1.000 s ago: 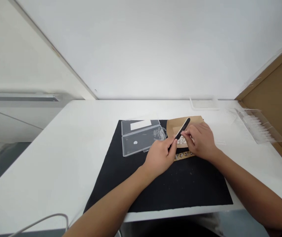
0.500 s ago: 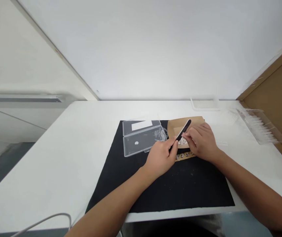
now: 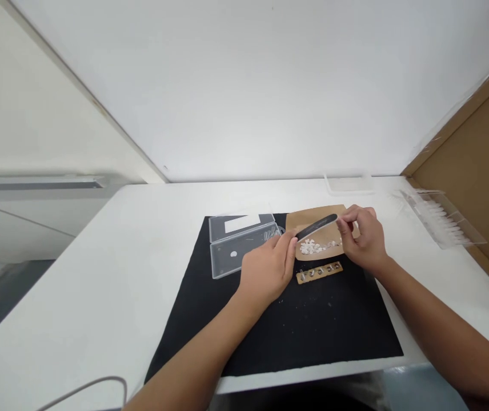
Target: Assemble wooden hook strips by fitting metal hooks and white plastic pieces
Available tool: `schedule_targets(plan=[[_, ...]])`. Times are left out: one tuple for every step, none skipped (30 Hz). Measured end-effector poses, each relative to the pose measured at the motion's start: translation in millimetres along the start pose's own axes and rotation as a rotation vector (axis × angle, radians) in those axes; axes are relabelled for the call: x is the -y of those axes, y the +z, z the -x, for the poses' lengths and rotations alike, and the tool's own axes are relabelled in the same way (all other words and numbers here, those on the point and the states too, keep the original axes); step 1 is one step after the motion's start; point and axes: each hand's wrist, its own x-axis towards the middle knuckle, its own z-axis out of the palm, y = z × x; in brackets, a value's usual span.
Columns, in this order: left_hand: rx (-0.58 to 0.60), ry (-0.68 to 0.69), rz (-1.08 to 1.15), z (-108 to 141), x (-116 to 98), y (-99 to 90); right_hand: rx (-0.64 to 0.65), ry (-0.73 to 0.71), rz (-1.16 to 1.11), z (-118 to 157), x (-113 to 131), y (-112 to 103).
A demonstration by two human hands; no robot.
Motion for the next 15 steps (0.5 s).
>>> schedule_targets(plan=[[-0.023, 0.005, -0.032, 0, 1, 0.0, -0.021, 0.020, -0.025, 0, -1, 0], [-0.039, 0.013, -0.053, -1, 3, 0.6, -0.037, 0.034, -0.044, 1, 0, 0], [-0.052, 0.024, -0.062, -1, 3, 1.6, -0.050, 0.041, -0.060, 1, 0, 0], [-0.063, 0.035, -0.061, -1, 4, 3.0, -0.061, 0.047, -0.072, 1, 1, 0], [-0.070, 0.040, -0.056, -1, 5, 4.7, -0.073, 0.054, -0.080, 2, 2, 0], [-0.072, 0.041, -0.050, 0, 5, 6.5, -0.085, 0.062, -0.081, 2, 4, 0], [-0.071, 0.039, -0.042, 0, 5, 8.2, -0.095, 0.068, -0.077, 3, 5, -1], [-0.068, 0.036, -0.032, 0, 5, 9.8, -0.101, 0.071, -0.067, 3, 6, -1], [-0.063, 0.036, -0.015, 0, 6, 11.1, -0.102, 0.068, -0.055, 3, 7, -2], [-0.059, 0.043, 0.008, 0, 6, 12.1, -0.099, 0.059, -0.045, 4, 7, -2], [-0.058, 0.053, 0.038, 1, 5, 12.7, -0.092, 0.043, -0.039, 4, 8, -1], [-0.062, 0.062, 0.075, 1, 5, 12.8, -0.082, 0.026, -0.035, 4, 8, -1], [-0.065, 0.067, 0.116, 1, 4, 12.5, -0.069, 0.010, -0.030, 4, 8, 0], [-0.063, 0.067, 0.159, 1, 3, 11.9, -0.055, -0.003, -0.024, 5, 9, 2], [-0.057, 0.061, 0.203, 2, 1, 10.8, -0.043, -0.012, -0.017, 5, 9, 4]])
